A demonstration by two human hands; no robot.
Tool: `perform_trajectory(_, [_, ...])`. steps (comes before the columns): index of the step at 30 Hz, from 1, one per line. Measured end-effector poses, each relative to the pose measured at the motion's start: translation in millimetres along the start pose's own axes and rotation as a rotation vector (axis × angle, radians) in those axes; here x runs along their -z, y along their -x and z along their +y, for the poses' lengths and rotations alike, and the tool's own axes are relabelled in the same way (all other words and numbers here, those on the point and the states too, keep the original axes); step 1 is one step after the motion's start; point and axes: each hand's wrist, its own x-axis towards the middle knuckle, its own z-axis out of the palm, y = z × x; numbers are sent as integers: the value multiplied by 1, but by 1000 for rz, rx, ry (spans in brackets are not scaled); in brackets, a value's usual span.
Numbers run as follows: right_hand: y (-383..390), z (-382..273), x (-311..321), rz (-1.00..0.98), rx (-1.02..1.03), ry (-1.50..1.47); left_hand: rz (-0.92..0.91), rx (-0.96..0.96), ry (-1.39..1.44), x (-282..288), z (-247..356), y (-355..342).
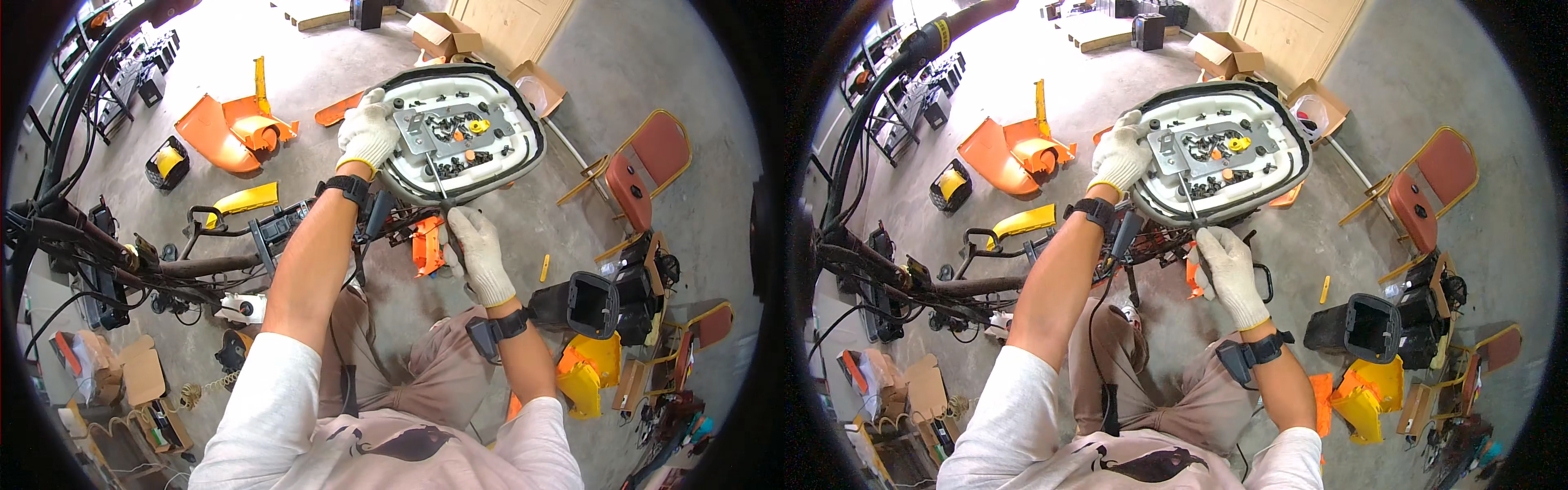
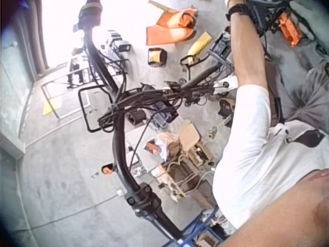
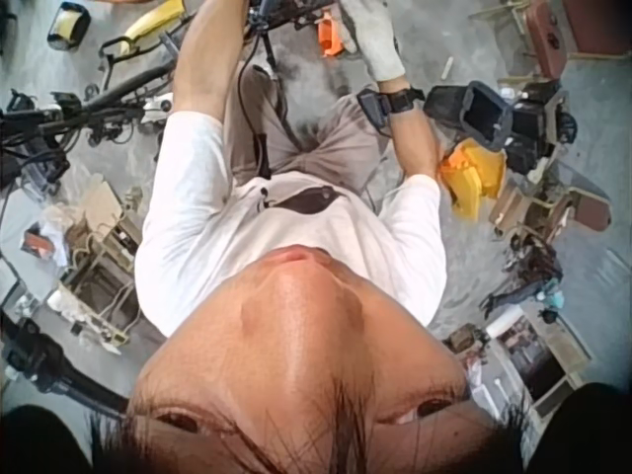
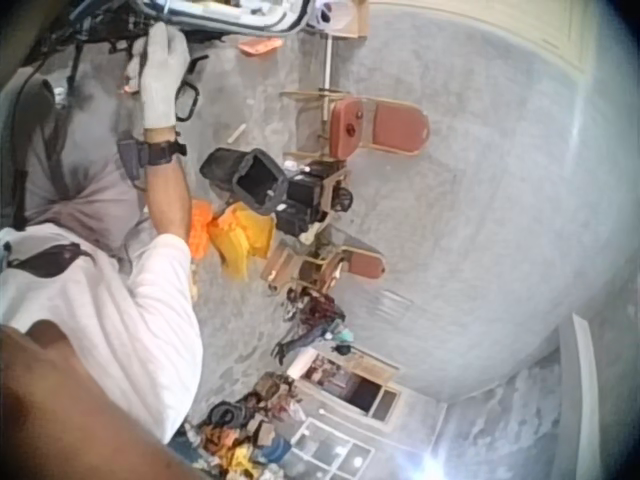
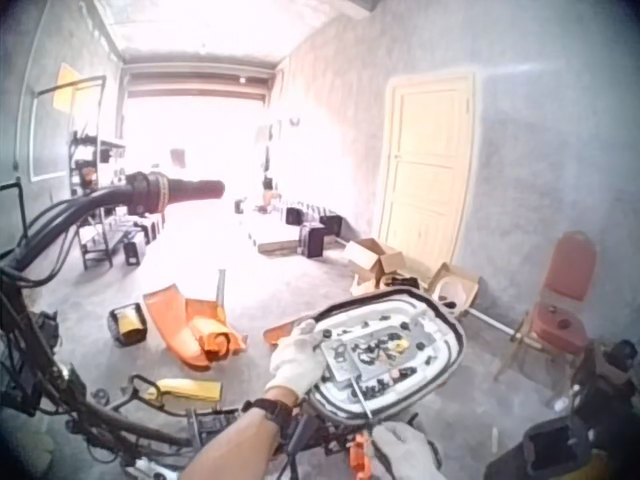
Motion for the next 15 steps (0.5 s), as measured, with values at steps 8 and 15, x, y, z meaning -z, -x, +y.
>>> perform_trajectory(8, [-4, -2, 12, -236, -148, -351, 3, -14, 16, 10, 6, 6])
perform_trajectory(15, [19, -14, -3, 92, 156, 549, -14, -11, 43, 9, 6, 4])
